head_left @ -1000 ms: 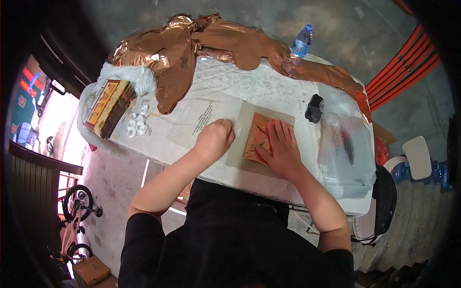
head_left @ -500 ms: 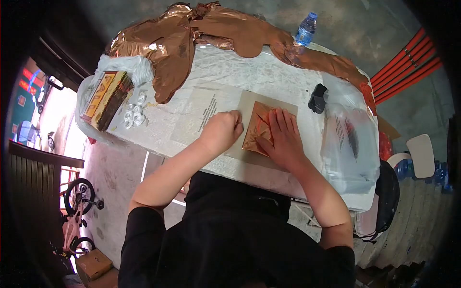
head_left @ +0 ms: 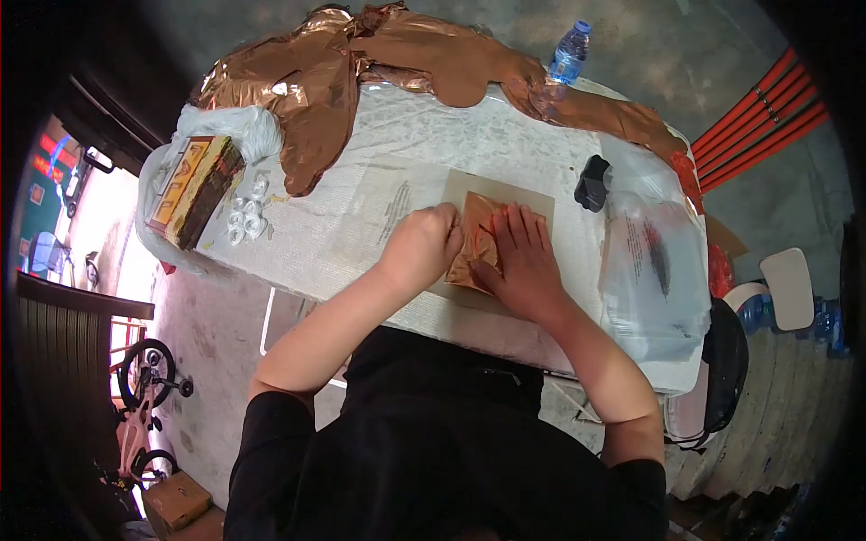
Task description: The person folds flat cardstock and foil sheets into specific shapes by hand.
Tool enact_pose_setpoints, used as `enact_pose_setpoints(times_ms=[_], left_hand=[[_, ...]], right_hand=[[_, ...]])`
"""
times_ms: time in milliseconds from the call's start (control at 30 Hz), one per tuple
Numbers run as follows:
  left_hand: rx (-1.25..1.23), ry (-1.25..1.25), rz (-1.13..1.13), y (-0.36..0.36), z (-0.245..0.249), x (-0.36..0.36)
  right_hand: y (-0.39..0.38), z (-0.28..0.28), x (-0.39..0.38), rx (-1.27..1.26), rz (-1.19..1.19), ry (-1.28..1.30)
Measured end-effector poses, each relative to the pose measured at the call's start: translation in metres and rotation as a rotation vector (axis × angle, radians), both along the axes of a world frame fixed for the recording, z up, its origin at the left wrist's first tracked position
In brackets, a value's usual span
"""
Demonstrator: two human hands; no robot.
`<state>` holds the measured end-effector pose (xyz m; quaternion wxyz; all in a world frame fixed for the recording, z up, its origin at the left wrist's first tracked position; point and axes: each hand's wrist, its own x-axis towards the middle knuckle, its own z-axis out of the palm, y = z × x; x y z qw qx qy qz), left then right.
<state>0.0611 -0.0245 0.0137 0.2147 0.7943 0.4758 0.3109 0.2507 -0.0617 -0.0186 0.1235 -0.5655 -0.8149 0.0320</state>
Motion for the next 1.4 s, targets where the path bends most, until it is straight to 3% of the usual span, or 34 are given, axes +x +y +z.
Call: enact_pose_setpoints(times_ms=[300,500,567,700,767,933,1067,1133,1200,1400], left_hand=[[-0.052,-0.032,0.075,-0.002,-0.005,-0.002],[0.049,0.155,-0.013,-0.006,-0.012,0.004],[-0.198,0.186,-0.130,-0.002,0.004,-0.004],[-0.266,0.236,-0.264,0.014,0.010,-0.033],[0.029,0.234,-0.381,0.016,0.001,-0.042],[0.036,0.328,-0.432,0.009,-0.013,-0.039],[0.061,0.472,-0.464,0.010,-0.012,-0.038],[0.063,0.468,-0.461,0.010,-0.011,-0.038],[0.059,0.461,-0.468,0.010,-0.011,-0.037],[0.063,0.466,-0.462,0.011,-0.010,-0.036]], right_hand=[[0.000,0.002,0.000,-0.016,0.015,0.002],[0.001,0.000,-0.001,-0.029,0.008,0.003],[0.001,-0.002,0.000,-0.014,0.007,0.016],[0.001,-0.001,-0.001,-0.007,0.005,0.029],[0.000,-0.003,-0.001,0.019,0.011,0.022],[0.002,-0.006,0.000,0.098,0.037,0.031],[0.002,0.001,0.006,-0.024,0.048,0.006],[0.001,0.011,0.015,-0.080,0.062,0.007],[-0.005,0.028,0.029,-0.301,0.012,-0.055],[-0.013,0.044,0.055,-0.481,-0.013,-0.056]])
